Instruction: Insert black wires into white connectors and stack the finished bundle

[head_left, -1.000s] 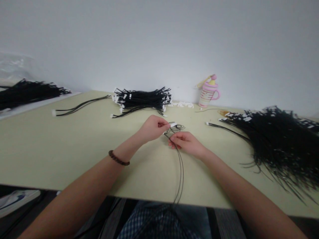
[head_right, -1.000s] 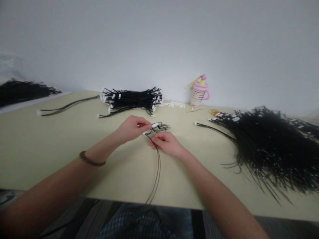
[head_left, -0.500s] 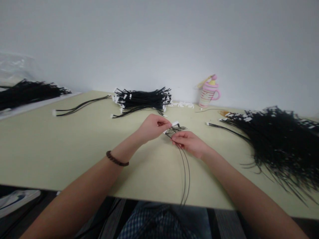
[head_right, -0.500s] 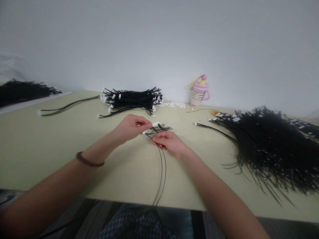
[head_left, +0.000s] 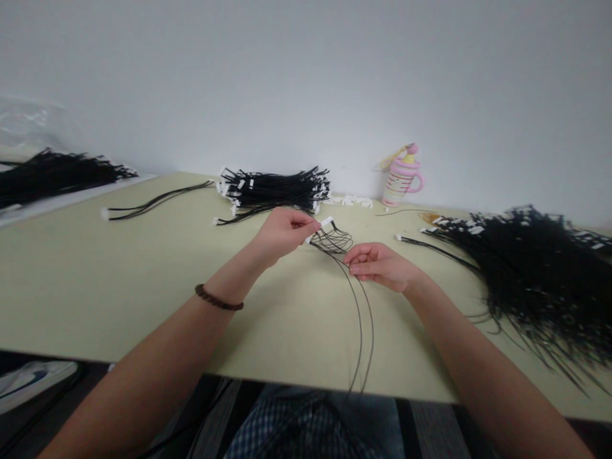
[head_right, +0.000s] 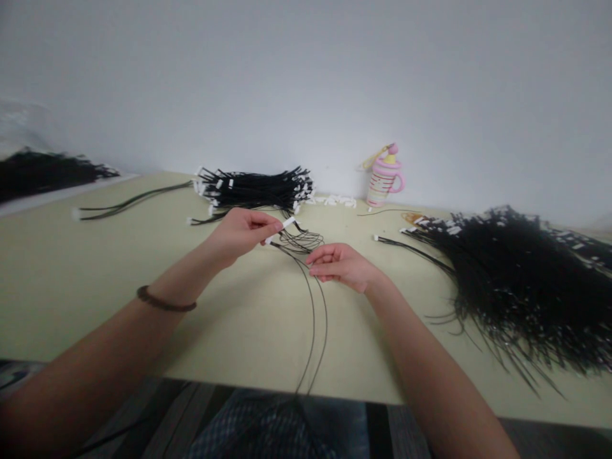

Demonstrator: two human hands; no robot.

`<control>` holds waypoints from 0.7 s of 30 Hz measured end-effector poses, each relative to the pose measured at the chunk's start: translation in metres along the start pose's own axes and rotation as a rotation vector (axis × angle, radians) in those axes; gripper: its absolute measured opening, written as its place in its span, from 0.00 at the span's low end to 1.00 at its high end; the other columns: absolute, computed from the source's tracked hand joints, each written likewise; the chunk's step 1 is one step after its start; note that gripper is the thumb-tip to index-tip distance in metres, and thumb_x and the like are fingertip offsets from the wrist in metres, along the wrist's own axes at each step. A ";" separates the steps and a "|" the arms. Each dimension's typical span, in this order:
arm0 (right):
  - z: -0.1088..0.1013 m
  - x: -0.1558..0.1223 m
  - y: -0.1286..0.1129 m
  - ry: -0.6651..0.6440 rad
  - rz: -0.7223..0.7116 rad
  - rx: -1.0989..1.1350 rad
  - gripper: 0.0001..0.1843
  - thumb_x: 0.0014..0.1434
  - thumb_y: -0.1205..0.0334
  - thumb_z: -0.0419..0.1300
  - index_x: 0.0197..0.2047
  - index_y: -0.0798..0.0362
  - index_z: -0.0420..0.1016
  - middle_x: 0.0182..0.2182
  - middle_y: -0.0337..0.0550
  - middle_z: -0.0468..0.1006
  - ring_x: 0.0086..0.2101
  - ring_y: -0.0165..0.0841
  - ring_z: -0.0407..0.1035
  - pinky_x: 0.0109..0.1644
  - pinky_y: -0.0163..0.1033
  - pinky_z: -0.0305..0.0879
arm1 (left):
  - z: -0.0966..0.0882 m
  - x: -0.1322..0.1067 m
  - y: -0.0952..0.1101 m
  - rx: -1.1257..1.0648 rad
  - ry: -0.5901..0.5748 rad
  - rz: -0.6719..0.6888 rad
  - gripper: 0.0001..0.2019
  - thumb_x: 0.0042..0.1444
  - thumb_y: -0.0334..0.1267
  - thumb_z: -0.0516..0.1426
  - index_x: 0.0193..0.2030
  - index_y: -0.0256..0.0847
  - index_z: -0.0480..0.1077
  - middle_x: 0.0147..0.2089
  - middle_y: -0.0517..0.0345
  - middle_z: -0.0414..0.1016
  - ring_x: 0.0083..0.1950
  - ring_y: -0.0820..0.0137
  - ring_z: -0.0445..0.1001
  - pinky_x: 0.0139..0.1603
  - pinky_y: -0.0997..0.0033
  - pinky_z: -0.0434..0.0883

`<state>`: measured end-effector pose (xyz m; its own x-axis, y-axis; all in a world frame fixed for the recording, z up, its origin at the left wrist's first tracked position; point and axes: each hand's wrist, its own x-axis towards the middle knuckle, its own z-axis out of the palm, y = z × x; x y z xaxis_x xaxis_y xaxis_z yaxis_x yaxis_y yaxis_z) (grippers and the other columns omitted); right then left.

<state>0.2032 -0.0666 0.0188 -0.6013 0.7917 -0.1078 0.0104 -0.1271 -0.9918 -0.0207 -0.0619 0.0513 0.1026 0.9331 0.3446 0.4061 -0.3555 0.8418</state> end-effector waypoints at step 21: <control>-0.072 -0.036 -0.037 0.706 -0.596 0.259 0.24 0.61 0.69 0.41 0.22 0.52 0.73 0.22 0.35 0.76 0.15 0.15 0.53 0.24 0.38 0.47 | -0.003 0.004 -0.003 -0.092 0.133 -0.101 0.13 0.43 0.45 0.61 0.26 0.35 0.77 0.18 0.60 0.65 0.20 0.77 0.59 0.20 0.75 0.54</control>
<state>0.2823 -0.0470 0.0548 0.1704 0.9356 0.3092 -0.3691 0.3516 -0.8603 -0.0243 -0.0572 0.0514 -0.0580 0.9512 0.3032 0.3227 -0.2696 0.9073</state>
